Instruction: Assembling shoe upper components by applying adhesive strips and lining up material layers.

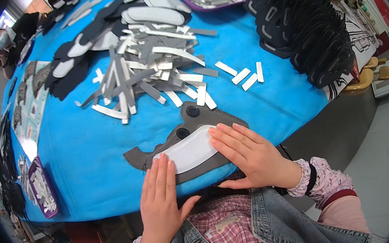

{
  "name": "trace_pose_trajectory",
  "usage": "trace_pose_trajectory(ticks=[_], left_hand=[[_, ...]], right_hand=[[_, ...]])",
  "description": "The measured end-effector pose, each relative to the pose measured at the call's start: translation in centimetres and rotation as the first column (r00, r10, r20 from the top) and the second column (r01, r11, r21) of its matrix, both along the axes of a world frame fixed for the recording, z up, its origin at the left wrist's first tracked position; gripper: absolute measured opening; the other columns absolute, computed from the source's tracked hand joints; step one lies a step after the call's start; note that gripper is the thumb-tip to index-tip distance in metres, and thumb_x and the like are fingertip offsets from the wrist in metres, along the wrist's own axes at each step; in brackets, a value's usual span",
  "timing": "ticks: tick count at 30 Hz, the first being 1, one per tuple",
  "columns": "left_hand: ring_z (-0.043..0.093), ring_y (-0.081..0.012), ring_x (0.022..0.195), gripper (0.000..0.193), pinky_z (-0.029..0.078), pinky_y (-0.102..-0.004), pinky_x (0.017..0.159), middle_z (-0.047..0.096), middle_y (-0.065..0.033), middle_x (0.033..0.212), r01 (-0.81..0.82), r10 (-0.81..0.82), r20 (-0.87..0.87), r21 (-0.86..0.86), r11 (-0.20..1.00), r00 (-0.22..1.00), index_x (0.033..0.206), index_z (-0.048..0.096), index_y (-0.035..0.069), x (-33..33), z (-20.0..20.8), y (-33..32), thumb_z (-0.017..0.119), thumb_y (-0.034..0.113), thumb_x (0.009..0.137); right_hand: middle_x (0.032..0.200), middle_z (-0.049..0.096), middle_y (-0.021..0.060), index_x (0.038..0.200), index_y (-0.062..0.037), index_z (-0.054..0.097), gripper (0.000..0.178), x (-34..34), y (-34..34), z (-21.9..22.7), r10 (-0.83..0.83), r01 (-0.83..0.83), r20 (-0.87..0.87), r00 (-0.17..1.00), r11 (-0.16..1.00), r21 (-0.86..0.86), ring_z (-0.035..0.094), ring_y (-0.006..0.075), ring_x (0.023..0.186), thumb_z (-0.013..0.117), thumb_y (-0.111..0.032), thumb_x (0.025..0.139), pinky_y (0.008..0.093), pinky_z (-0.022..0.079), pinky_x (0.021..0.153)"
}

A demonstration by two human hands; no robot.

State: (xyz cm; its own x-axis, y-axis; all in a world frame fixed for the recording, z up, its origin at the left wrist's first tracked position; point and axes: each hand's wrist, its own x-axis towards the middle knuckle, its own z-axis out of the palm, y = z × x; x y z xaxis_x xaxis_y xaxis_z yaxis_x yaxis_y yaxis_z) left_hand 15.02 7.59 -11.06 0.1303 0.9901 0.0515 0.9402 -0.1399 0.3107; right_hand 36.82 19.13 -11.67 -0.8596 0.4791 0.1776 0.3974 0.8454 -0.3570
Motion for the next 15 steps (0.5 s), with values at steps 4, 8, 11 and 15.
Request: trace_pose_trajectory(ticks=[4, 8, 11, 15], left_hand=[[0.036, -0.0355, 0.130, 0.084, 0.030, -0.0465, 0.106, 0.037, -0.0211, 0.140, 0.006, -0.007, 0.019, 0.083, 0.997, 1.000, 0.135, 0.035, -0.004, -0.2, -0.4, 0.0, 0.075, 0.025, 0.067], [0.043, -0.0322, 0.124, 0.072, 0.035, -0.0441, 0.101, 0.045, -0.0170, 0.134, 0.024, -0.021, -0.015, 0.224, 0.974, 1.000, 0.129, 0.044, -0.001, -0.4, -1.3, -0.5, 0.073, 0.013, 0.065], [0.049, -0.0282, 0.116, 0.060, 0.039, -0.0418, 0.097, 0.052, -0.0119, 0.127, 0.052, -0.027, -0.082, 0.316, 0.947, 0.996, 0.124, 0.051, 0.003, -0.9, -1.5, -2.0, 0.068, 0.010, 0.066], [0.057, -0.0226, 0.106, 0.045, 0.041, -0.0399, 0.094, 0.060, -0.0060, 0.115, 0.113, -0.054, -0.137, 0.470, 0.876, 0.989, 0.114, 0.061, 0.008, -1.4, -1.2, -3.0, 0.062, 0.007, 0.068]], right_hand=[[0.136, 0.039, 0.0230, 0.134, 0.0064, 0.035, 0.085, -0.8, -0.8, -0.4, -0.045, 0.049, -0.082, 0.996, 0.998, 0.047, 0.036, 0.0341, 0.129, 0.064, -0.049, 0.076, 0.0420, 0.026, 0.109], [0.136, 0.039, 0.0230, 0.131, 0.0058, 0.037, 0.082, -3.0, -2.4, -1.2, -0.042, 0.069, -0.234, 0.971, 0.992, 0.108, 0.034, 0.0334, 0.130, 0.064, -0.047, 0.076, 0.0434, 0.024, 0.109], [0.137, 0.039, 0.0220, 0.132, 0.0035, 0.038, 0.079, -3.3, -3.3, -2.5, -0.018, 0.053, -0.137, 0.990, 0.965, 0.255, 0.035, 0.0322, 0.130, 0.067, -0.043, 0.075, 0.0433, 0.024, 0.109], [0.125, 0.050, 0.0182, 0.122, 0.0021, 0.049, 0.059, -3.7, -4.1, -1.5, 0.038, 0.022, -0.177, 0.984, 0.944, 0.329, 0.047, 0.0304, 0.120, 0.066, -0.025, 0.072, 0.0419, 0.036, 0.101]])
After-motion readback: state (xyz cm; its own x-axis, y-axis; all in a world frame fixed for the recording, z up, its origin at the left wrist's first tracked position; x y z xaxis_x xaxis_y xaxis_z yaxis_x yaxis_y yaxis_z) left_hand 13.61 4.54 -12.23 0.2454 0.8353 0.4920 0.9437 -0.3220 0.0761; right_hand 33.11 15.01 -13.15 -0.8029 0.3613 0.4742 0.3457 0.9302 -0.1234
